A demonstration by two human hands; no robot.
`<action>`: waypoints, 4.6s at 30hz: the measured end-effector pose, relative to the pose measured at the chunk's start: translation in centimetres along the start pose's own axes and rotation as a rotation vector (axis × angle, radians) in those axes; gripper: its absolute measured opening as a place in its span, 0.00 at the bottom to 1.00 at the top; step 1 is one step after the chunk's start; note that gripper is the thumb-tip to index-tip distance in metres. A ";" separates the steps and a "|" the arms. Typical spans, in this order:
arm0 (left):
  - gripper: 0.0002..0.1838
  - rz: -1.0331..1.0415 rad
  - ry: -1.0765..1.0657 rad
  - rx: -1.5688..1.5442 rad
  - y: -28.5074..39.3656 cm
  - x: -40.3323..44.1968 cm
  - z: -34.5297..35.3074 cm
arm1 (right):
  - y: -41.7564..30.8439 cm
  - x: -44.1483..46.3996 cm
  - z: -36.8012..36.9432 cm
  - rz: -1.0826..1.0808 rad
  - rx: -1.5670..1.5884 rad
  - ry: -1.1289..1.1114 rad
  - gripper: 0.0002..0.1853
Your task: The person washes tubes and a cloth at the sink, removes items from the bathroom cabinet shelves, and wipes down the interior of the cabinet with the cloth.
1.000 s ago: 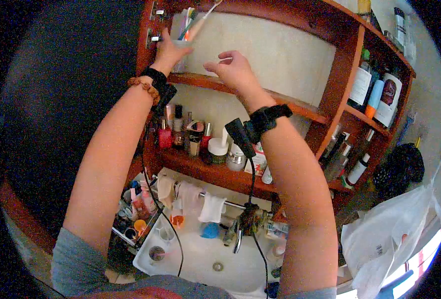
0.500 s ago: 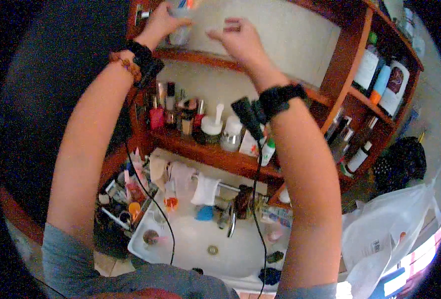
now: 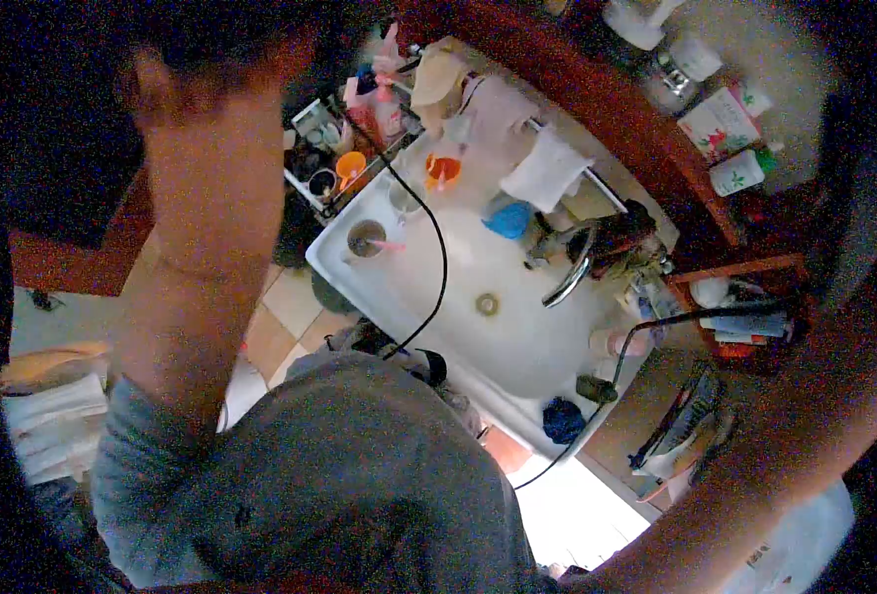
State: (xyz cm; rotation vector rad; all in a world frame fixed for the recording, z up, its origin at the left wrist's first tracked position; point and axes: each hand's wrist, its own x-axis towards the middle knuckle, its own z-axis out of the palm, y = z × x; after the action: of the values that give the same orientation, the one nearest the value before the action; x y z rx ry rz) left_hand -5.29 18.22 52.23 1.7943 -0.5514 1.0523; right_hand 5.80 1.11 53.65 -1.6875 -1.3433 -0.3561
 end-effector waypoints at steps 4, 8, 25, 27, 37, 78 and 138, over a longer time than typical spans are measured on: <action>0.34 -0.235 0.067 0.037 -2.1 -5.0 2.4 | -0.8 -3.3 2.4 0.039 0.078 -0.049 0.19; 0.31 -0.373 0.161 0.340 -7.7 -14.4 3.9 | 1.2 -7.9 6.4 0.212 0.171 -0.055 0.20; 0.28 -0.790 0.269 0.200 -13.8 -34.4 -3.9 | 7.6 -17.9 24.4 0.518 0.365 -0.398 0.30; 0.29 -0.704 0.229 0.490 -15.9 -34.3 -6.1 | 7.4 -18.0 24.6 0.505 0.389 -0.359 0.30; 0.28 -0.963 0.174 0.414 -28.1 -34.1 -14.3 | 11.1 -21.8 21.9 0.810 0.400 -0.307 0.26; 0.30 -1.131 -0.527 0.420 -45.0 -37.9 -18.6 | 11.8 -28.6 18.3 1.092 0.386 -0.132 0.22; 0.25 0.267 -0.145 -0.933 -0.6 4.6 9.8 | -11.4 -18.8 -9.2 -0.607 0.200 0.175 0.37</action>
State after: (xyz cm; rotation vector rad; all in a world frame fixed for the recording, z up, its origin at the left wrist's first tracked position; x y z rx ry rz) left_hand 1.65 10.13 54.05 0.9789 -1.1661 0.6475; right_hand -8.24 -17.91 50.79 -1.0329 -1.6762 -0.6734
